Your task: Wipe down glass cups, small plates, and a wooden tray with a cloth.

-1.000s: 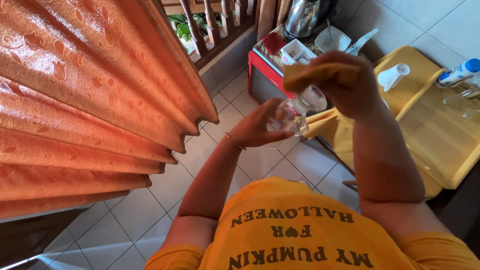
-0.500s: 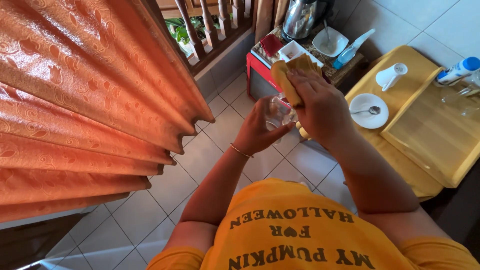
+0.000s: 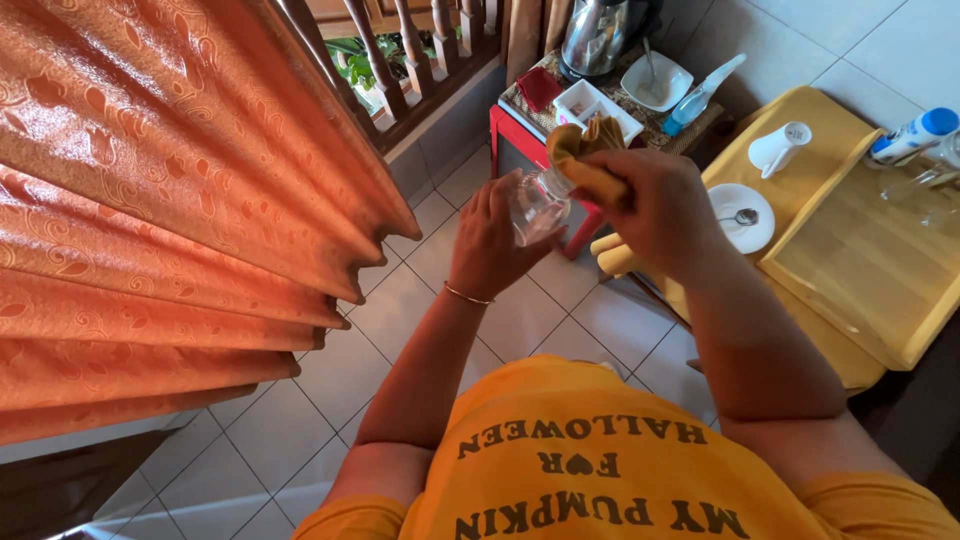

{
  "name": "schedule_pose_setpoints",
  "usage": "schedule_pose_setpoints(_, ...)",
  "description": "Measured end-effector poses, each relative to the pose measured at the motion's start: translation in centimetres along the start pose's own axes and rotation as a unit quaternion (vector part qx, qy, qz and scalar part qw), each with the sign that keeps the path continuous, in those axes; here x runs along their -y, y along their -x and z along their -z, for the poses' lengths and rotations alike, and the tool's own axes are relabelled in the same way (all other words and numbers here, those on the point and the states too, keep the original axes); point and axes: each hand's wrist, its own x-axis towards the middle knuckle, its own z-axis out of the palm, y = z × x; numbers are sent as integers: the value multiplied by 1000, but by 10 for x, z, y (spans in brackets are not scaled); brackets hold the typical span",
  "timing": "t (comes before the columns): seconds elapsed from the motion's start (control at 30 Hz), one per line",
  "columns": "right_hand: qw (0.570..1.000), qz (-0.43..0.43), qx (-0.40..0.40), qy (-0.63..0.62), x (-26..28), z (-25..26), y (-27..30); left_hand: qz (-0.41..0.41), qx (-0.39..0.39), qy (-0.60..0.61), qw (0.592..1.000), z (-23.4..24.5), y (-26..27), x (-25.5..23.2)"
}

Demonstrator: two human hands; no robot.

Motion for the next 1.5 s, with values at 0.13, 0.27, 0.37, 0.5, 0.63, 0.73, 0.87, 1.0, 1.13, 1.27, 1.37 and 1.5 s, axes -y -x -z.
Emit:
schedule_pose_setpoints(0.13,994,-77,52,-56,-8,0,5,-15,1,-33,999,7,-4,-2)
schedule_pose_setpoints(0.27,900,-307,43,-307,-42,-13,14,-16,30,-36,999,10,-7,0)
schedule_pose_setpoints(0.37,805,-306,-73,-503,-66,-27,18,-11,28,-16,999,15,-10,-4)
schedule_pose_setpoints(0.5,756,-234,-365,-490,-76,-47,29,149,19,269,951,0,-5,-6)
schedule_pose_setpoints(0.63,955,-38,-238,-175,-48,-62,35,206,25,295,932,-5,-3,-11)
schedule_pose_setpoints(0.73,996,70,-47,31,-5,-75,32,189,16,330,925,-6,-8,-18)
schedule_pose_setpoints(0.87,992,89,-91,-23,10,-80,43,121,-80,472,869,-21,-9,6)
schedule_pose_setpoints(1.0,983,85,-154,48,2,-61,28,185,43,580,793,-22,0,-6)
schedule_pose_setpoints(1.13,886,-302,-6,-353,-59,-59,42,169,119,465,861,7,-15,-43)
schedule_pose_setpoints(1.27,776,-231,-48,-585,-74,-69,70,135,65,539,829,-35,1,-14)
schedule_pose_setpoints(1.37,719,-270,-135,-625,-74,-84,95,148,52,597,787,-57,-3,-8)
schedule_pose_setpoints(1.5,693,-286,-123,-651,-69,-56,97,110,99,414,898,-96,4,-3)
